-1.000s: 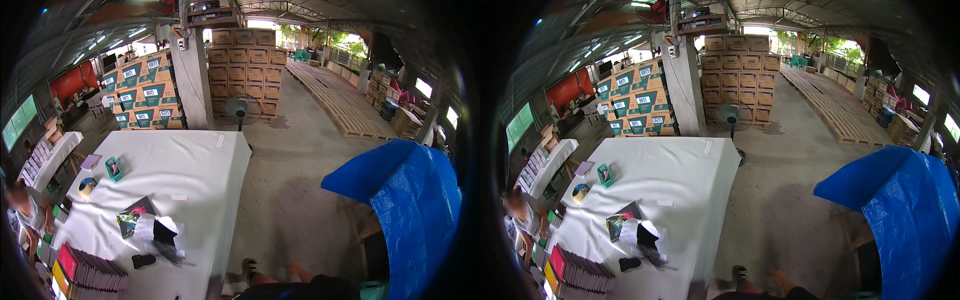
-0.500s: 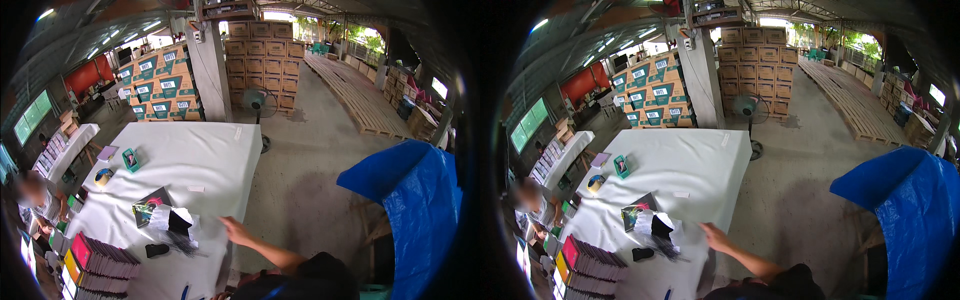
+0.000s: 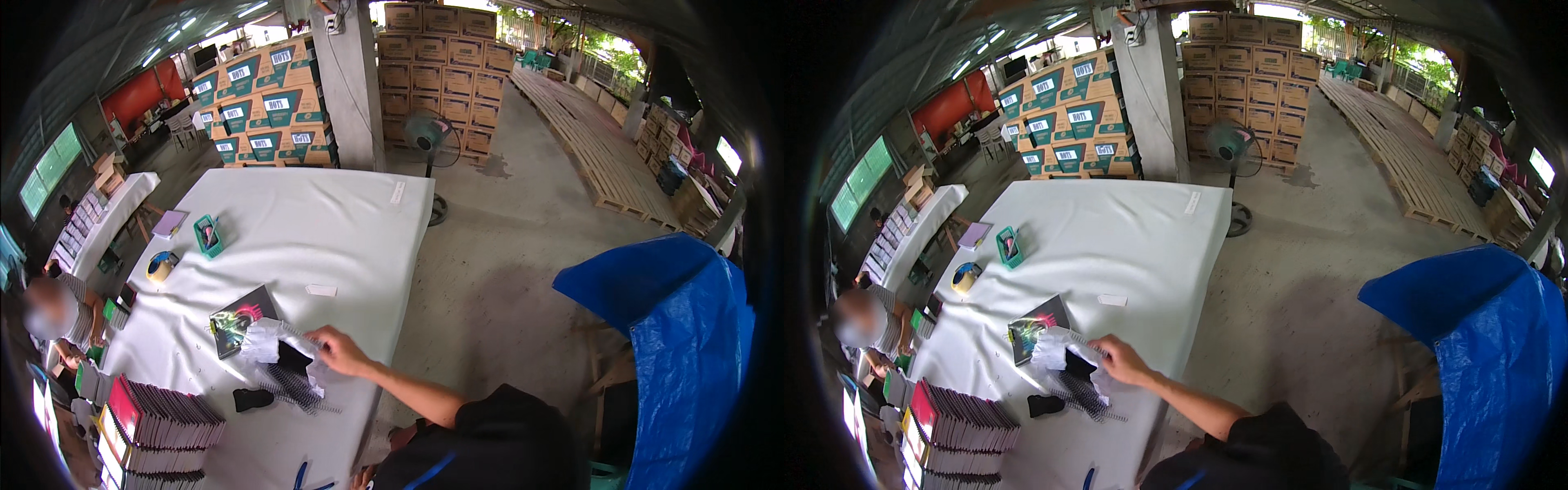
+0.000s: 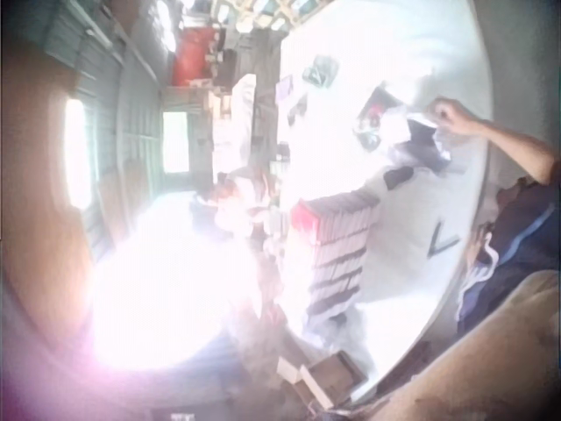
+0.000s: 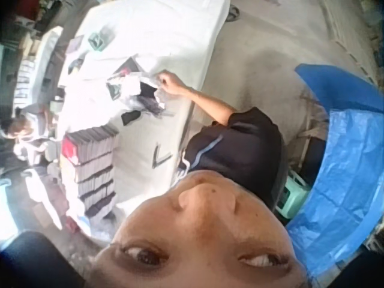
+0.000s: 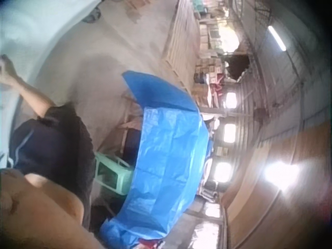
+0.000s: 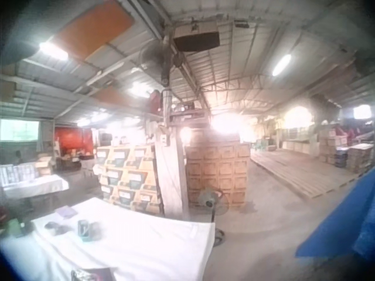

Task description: The person uses pliers to cut the spiral binding off a stack of notebooks. They then place the notebooks into a cardboard box and later reattach spiral bindings to individual notebooks, stacking them on the table.

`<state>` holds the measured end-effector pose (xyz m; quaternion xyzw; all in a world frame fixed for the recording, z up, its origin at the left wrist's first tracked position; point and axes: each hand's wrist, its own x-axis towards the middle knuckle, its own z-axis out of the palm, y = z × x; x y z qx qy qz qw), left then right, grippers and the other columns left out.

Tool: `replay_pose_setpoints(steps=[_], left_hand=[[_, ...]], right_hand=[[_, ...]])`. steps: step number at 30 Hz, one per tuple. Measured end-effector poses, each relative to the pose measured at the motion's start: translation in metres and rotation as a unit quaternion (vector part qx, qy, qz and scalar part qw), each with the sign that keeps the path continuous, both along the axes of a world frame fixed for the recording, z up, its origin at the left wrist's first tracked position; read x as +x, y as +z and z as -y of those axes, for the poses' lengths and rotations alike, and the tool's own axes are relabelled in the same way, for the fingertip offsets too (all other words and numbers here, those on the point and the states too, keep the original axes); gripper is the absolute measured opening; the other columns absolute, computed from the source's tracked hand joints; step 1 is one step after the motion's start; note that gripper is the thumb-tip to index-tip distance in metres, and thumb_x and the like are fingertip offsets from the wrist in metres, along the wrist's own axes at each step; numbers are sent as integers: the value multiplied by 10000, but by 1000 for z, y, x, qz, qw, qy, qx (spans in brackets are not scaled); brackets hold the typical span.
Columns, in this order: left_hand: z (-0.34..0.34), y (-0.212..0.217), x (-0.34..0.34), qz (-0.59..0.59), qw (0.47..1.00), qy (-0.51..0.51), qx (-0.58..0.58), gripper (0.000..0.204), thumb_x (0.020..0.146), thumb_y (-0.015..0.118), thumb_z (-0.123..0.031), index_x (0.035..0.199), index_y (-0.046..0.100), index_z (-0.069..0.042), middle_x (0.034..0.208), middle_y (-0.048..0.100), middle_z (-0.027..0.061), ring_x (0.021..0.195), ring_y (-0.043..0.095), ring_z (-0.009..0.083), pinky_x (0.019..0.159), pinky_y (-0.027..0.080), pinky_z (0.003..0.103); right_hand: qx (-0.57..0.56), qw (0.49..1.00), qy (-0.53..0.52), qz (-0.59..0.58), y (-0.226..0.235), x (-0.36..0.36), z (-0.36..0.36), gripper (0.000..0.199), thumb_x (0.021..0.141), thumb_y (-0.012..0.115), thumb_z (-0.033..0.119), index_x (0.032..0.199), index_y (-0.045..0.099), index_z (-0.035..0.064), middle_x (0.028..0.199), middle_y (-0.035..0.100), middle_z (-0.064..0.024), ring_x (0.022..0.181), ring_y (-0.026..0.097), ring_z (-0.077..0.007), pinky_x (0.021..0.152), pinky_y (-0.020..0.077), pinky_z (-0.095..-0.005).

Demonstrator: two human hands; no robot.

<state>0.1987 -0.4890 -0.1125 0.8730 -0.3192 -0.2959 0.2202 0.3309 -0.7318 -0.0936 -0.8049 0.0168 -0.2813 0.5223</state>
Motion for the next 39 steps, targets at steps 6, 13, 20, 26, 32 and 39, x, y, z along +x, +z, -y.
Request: replay_pose_setpoints(steps=[6,13,20,26,32,39], left_hand=[[-16,-5,-12,0,999,51,7,582,751,637,-295,1275,437,-137,1270,468,130,1131,471,338,894,405,459],[-47,16,-74,33,986,163,31,445,800,575,-237,1228,471,-174,1188,534,75,1001,551,314,785,455,424],[-61,21,-124,-1,944,326,40,496,814,571,-348,1272,453,-199,1217,517,74,1097,515,298,907,400,418],[-69,26,-161,-4,901,427,72,441,844,530,-324,1256,465,-183,1224,506,69,1132,491,283,943,376,424],[-94,18,-194,-42,855,514,48,420,888,462,-361,1265,467,-173,1232,506,89,1099,520,303,896,414,429],[-165,-14,-201,42,853,520,24,417,873,500,-311,1266,459,-179,1144,553,72,1021,568,271,824,451,408]], right_hand=[[250,926,-195,204,54,-28,82,519,876,526,54,1341,298,82,1117,450,-71,764,573,-116,555,492,-230],[206,946,-172,182,109,-53,61,439,893,519,61,1298,349,39,1197,490,-135,711,601,-153,463,476,-215],[125,959,56,246,99,-38,-44,358,880,487,-30,1224,388,-45,1187,475,-209,639,600,-174,429,484,-213],[-58,973,182,131,41,-26,-122,265,878,490,-35,1134,547,4,1167,464,-156,688,611,-192,524,519,-231],[-429,881,133,-145,-13,-8,-116,533,721,668,37,1228,516,98,1426,218,-173,1262,267,-364,1018,282,-483],[-236,908,341,-66,117,-30,-233,473,784,648,143,1241,531,115,1389,339,-147,1243,348,-350,1033,277,-428]])
